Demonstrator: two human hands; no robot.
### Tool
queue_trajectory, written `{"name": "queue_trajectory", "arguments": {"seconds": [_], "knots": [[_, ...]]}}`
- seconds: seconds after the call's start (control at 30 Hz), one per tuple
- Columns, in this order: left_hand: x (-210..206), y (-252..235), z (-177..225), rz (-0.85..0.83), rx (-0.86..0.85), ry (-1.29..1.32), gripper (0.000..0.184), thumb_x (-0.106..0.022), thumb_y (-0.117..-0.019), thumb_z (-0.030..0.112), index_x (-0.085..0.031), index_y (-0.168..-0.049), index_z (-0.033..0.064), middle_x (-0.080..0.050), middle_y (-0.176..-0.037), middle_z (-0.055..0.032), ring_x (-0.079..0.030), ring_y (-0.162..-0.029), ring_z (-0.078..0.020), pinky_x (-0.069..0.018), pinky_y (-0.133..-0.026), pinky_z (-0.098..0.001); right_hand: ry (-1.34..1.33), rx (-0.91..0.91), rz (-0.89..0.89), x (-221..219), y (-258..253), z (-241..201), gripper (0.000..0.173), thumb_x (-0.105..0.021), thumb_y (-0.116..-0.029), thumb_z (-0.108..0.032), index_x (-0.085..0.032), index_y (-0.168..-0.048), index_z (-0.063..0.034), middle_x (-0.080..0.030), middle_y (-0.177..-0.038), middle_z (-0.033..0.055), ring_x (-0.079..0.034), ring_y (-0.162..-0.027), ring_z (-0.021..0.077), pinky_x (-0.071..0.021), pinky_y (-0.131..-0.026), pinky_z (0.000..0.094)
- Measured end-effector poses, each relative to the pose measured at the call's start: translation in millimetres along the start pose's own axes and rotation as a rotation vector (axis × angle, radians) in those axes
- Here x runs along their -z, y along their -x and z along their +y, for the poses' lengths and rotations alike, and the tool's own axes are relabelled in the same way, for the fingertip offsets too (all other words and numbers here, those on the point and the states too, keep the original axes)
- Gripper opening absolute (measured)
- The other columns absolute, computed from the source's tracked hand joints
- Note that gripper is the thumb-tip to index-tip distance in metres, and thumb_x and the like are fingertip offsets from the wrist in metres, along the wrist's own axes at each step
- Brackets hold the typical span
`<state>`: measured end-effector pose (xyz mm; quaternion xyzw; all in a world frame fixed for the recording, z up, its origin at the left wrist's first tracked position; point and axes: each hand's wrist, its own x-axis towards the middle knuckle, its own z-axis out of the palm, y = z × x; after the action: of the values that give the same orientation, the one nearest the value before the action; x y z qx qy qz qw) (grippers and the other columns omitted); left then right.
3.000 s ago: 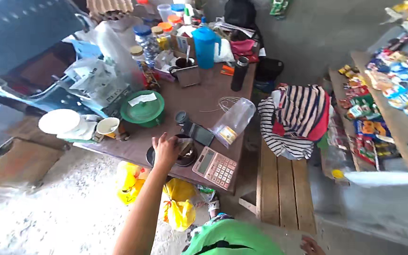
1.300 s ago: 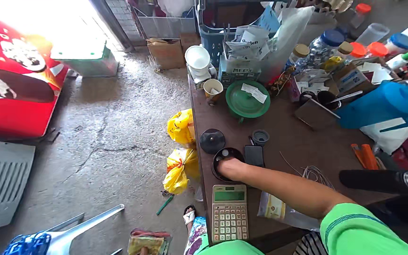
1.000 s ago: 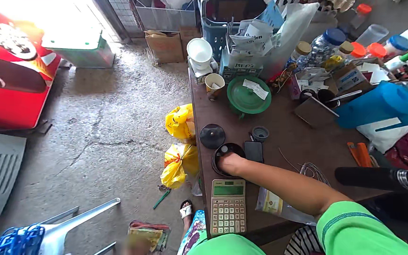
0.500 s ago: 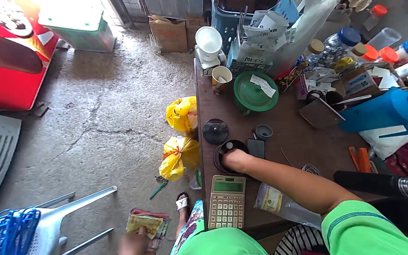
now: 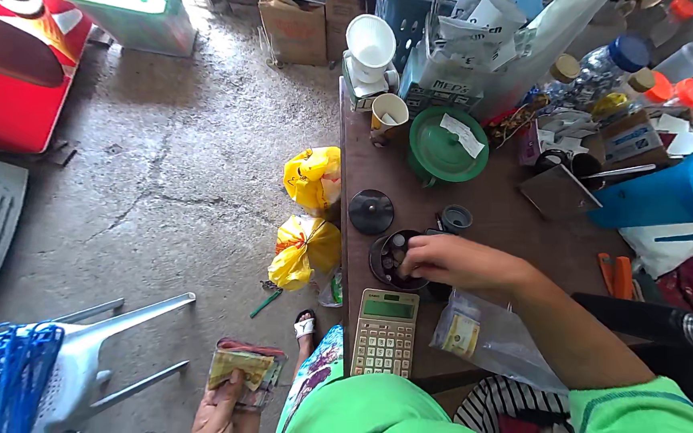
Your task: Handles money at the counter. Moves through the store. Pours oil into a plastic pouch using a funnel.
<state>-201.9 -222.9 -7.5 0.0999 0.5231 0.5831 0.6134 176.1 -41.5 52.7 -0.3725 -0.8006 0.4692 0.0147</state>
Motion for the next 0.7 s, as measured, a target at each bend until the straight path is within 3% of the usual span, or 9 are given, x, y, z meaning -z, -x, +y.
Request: {"name": "queue_trajectory", "arguments": {"seconds": [0.1,0.17,0.23,0.3,0.37,0.4,0.47,0.53,0.7], "knots": [[-3,-2,-3,0.029,0.018,0.005,0.026,-0.045,-0.1042,0.005,-0.066,-0.113,0.0170,-0.078,-0.101,-0.0015,-0.075,-0.092,-0.0107,-0.0629,-0.084,-0.0316,-0.377,-0.011,0.226,14,31,8,0.022,-0.050,-0.1030,-0.011,-0.067,-0.107,0.0013,-0.065,-0.097,0.0042,-0.063,-0.082,0.0046,-0.0545,-0.073,0.0201],[-6,-4,-5,0.043,0.027,-0.001,0.026,-0.044,-0.1041,0.005,-0.066,-0.113,0.0164,-0.077,-0.101,-0.0009,-0.075,-0.091,-0.0101,-0.0626,-0.084,-0.0310,-0.589,-0.154,0.314,13,35,9,0.025,-0.038,-0.1032,-0.012,-0.062,-0.099,-0.0061,-0.068,-0.089,-0.0044,-0.064,-0.077,0.0007,-0.0546,-0.069,0.0186],[-9,-5,-6,0.047,0.036,-0.008,0.026,-0.042,-0.1042,0.004,-0.064,-0.113,0.0159,-0.077,-0.100,-0.0004,-0.075,-0.091,-0.0098,-0.0625,-0.085,-0.0310,-0.497,-0.250,0.332,4,28,9,0.029,-0.036,-0.1031,-0.014,-0.063,-0.096,-0.0063,-0.060,-0.080,-0.0074,-0.056,-0.070,-0.0016,-0.0473,-0.065,0.0177],[-10,-5,-6,0.043,0.038,0.001,0.026,-0.043,-0.1042,0.004,-0.064,-0.113,0.0153,-0.077,-0.100,-0.0013,-0.075,-0.091,-0.0103,-0.0626,-0.085,-0.0314,-0.096,-0.351,0.303,-8,13,5,0.027,-0.046,-0.1040,-0.018,-0.070,-0.101,-0.0045,-0.060,-0.075,0.0023,-0.055,-0.067,0.0110,-0.0463,-0.064,0.0314],[-10,-6,-5,0.033,0.040,0.003,0.026,-0.044,-0.1041,0.004,-0.065,-0.112,0.0155,-0.077,-0.101,-0.0018,-0.075,-0.092,-0.0109,-0.0624,-0.085,-0.0318,0.288,-0.473,0.211,-22,-5,-5,0.024,-0.054,-0.1026,-0.016,-0.074,-0.108,-0.0026,-0.072,-0.091,0.0176,-0.071,-0.085,0.0348,-0.0543,-0.075,0.0554],[-10,-6,-4,0.028,0.040,-0.001,0.026,-0.044,-0.1040,0.005,-0.066,-0.112,0.0158,-0.077,-0.101,-0.0017,-0.075,-0.092,-0.0109,-0.0624,-0.085,-0.0317,0.409,-0.540,0.103,-27,-15,-11,0.023,-0.052,-0.1030,-0.009,-0.072,-0.110,0.0013,-0.072,-0.102,0.0228,-0.071,-0.096,0.0416,-0.0538,-0.079,0.0601],[-10,-6,-2,0.030,0.041,-0.006,0.025,-0.043,-0.1043,0.005,-0.065,-0.112,0.0154,-0.077,-0.100,-0.0016,-0.075,-0.091,-0.0108,-0.0626,-0.084,-0.0316,0.534,-0.666,-0.172,-33,-36,-27,0.026,-0.042,-0.1004,0.008,-0.065,-0.113,0.0092,-0.068,-0.113,0.0277,-0.067,-0.105,0.0456,-0.0523,-0.082,0.0594],[-9,-5,-1,0.033,0.040,-0.008,0.025,-0.044,-0.1042,0.005,-0.065,-0.112,0.0156,-0.077,-0.099,-0.0014,-0.075,-0.090,-0.0105,-0.0626,-0.084,-0.0309,0.570,-0.714,-0.327,-38,-53,-31,0.025,-0.041,-0.0986,0.013,-0.063,-0.111,0.0133,-0.066,-0.114,0.0288,-0.066,-0.107,0.0449,-0.0526,-0.083,0.0567],[-9,-3,1,0.065,0.038,0.001,0.028,-0.039,-0.1044,0.002,-0.063,-0.112,0.0153,-0.077,-0.099,0.0000,-0.075,-0.090,-0.0097,-0.0630,-0.082,-0.0303,0.588,-0.729,-0.456,-47,-71,-19,0.027,-0.039,-0.1010,0.009,-0.062,-0.112,0.0145,-0.065,-0.116,0.0307,-0.063,-0.113,0.0462,-0.0507,-0.089,0.0578]]}}
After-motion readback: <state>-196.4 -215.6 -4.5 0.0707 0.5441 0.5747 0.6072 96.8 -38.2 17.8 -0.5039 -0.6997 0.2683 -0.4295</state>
